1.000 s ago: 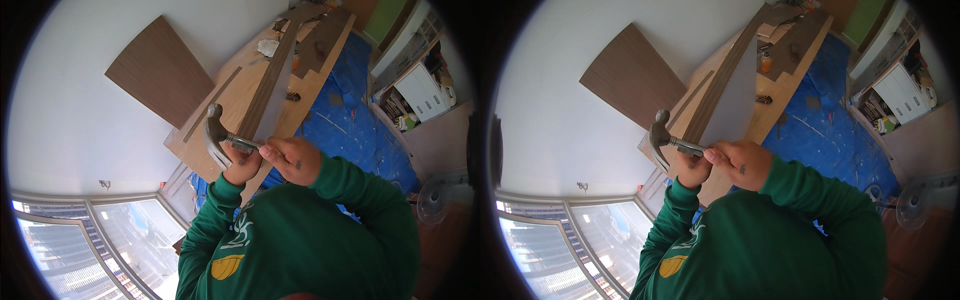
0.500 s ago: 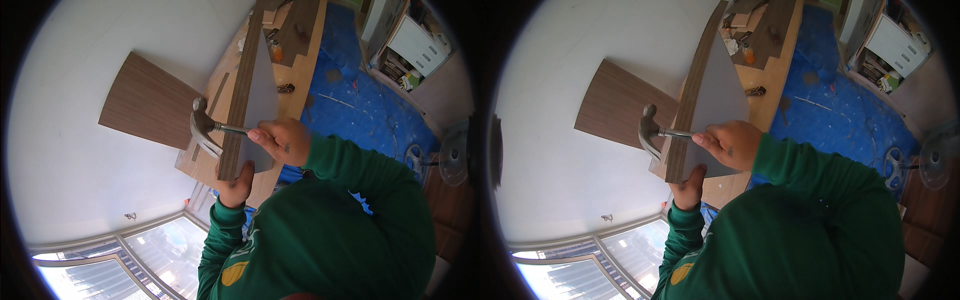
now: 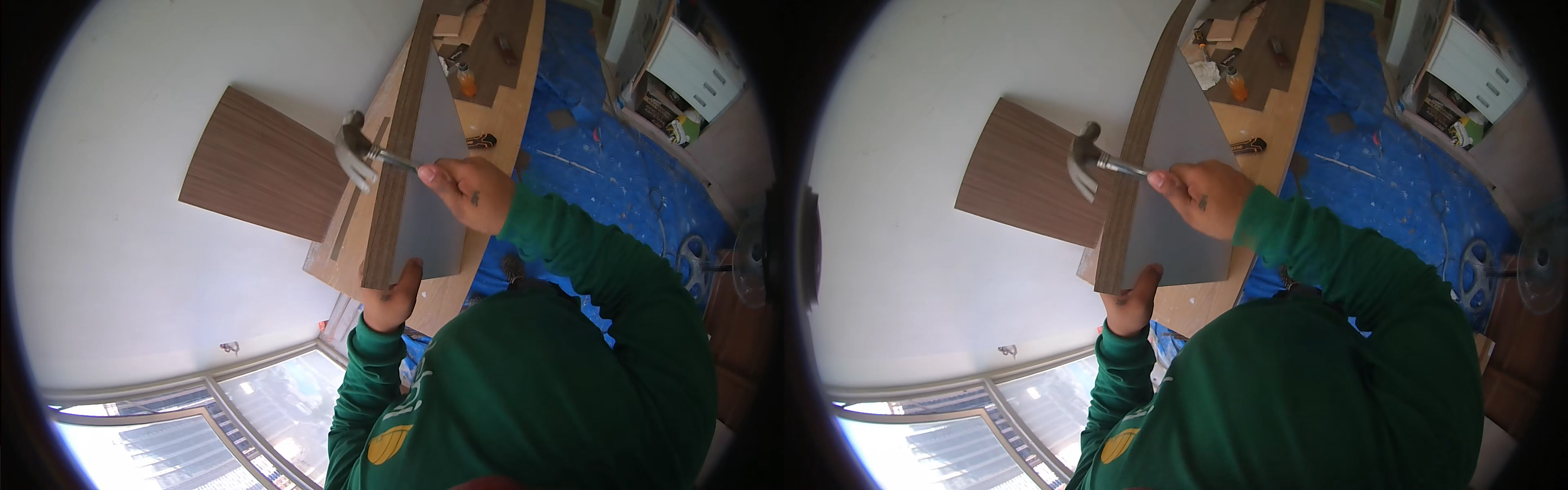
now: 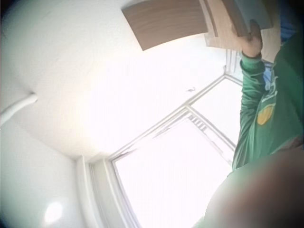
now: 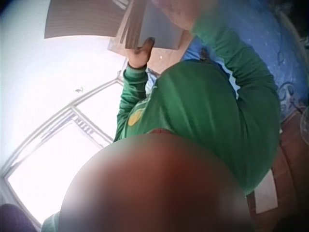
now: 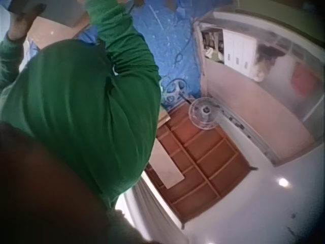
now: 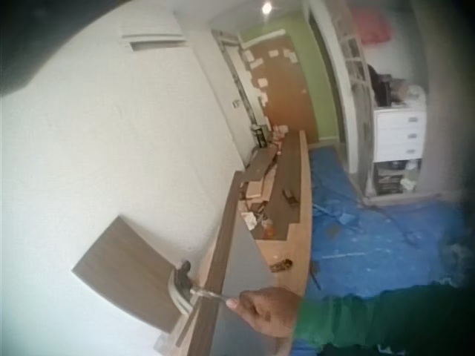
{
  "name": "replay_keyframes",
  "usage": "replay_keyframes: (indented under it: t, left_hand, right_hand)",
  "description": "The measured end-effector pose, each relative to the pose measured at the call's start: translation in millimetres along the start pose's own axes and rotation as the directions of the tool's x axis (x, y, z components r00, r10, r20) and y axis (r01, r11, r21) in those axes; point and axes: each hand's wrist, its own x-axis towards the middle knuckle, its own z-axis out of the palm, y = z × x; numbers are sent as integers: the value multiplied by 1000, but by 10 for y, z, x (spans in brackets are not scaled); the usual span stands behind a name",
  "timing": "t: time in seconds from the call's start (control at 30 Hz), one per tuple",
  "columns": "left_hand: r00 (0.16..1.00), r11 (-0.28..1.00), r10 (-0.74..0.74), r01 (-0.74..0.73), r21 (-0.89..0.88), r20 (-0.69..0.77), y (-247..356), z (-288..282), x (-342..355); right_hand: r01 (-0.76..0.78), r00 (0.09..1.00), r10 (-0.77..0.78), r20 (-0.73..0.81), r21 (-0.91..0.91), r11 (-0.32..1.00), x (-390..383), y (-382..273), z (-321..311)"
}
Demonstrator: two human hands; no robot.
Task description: The person aligns a strip of wood edge banding along the edge of a white board, then uses a hammer to tap it into place. After securing the banding, the person uses a utility knife to trim the excess length.
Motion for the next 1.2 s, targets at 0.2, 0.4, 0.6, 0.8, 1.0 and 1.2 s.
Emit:
replay_keyframes:
  t: [0.2, 0.4, 0.6, 0.8, 1.0, 1.2]
  left_hand:
    - [998, 999, 46, -46, -23, 33, -161, -54, -50]
    - [1000, 999, 18, -17, -30, 19, -159, -45, -37]
    - [993, 987, -62, 46, 153, 100, 57, -102, 28]
    - [988, 981, -58, 31, 190, 140, 32, -127, 70]
    - [994, 972, -87, 70, 222, 68, -24, -121, -29]
    - [997, 991, -74, 69, 110, 37, -30, -146, -22]
  right_hand:
    - [123, 983, -140, 118, 138, 983, -532, -347, 382]
    - [180, 973, -186, 134, 55, 982, -469, -331, 278]
    - [92, 996, -92, -12, -30, 995, 152, 126, -160]
    - [-94, 988, 94, -124, 3, 996, 742, 563, -649]
    - [-195, 974, 188, -124, -51, 979, 1195, 948, -781]
    - [-237, 959, 238, -154, 25, 971, 1419, 1028, -811]
